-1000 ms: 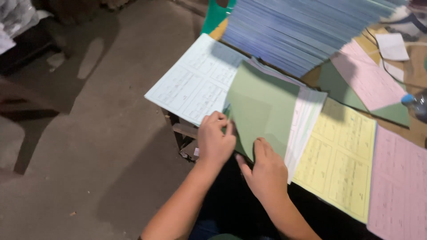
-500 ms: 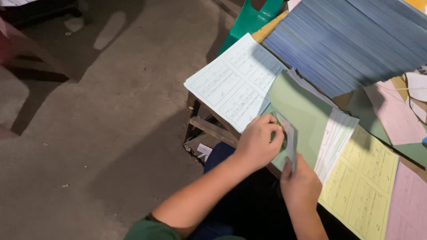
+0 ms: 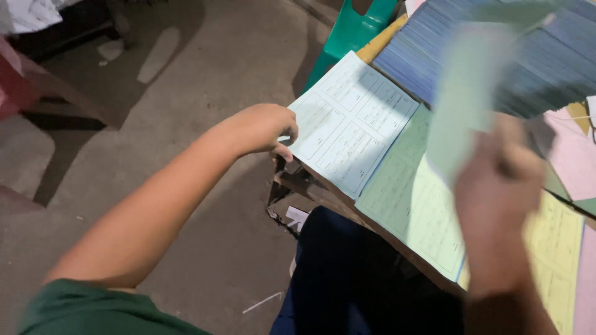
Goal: Collating and aligning multi-colored paper forms in preparation for binding with tape.
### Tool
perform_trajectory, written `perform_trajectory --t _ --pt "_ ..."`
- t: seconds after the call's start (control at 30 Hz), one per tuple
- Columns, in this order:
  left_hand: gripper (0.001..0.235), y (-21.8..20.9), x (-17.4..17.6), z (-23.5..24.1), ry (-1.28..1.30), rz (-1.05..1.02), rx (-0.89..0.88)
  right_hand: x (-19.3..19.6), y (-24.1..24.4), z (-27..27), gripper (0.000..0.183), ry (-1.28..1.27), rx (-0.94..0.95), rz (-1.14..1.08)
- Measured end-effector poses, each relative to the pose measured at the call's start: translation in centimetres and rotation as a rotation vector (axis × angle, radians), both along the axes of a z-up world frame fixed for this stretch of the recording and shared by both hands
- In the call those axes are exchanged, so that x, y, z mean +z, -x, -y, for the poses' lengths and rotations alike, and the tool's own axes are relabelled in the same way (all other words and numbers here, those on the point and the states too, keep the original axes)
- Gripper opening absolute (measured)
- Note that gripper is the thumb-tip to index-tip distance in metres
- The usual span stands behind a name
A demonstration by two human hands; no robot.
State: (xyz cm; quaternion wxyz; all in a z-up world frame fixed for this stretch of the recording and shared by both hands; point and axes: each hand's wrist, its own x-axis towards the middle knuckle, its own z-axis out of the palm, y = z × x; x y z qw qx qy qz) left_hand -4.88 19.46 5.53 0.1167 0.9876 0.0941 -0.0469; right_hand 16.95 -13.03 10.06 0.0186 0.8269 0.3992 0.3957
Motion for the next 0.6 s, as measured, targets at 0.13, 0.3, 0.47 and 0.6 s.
perform_trajectory --t 0.13,0.3,0.47,0.6 --pt "0.035 0.7 1.1 1.3 0.067 0.053 0.159 -2.2 6.9 -11.3 0.027 0.117 0.242 -0.318" --pt "0.028 1.2 2.2 1.8 0.003 0.052 0.122 -6.3 9.5 -14.3 0.029 0.311 0.256 -0.403" --pt "0.018 1.8 -0.1 0.6 -0.082 0.130 0.032 -8.4 10.6 -14.3 0.025 0.334 0.273 -0.464" --pt "0.009 3.1 -1.1 0.0 -0.356 0.377 -0.169 -10.0 12.3 -15.1 0.014 0.082 0.309 -0.386"
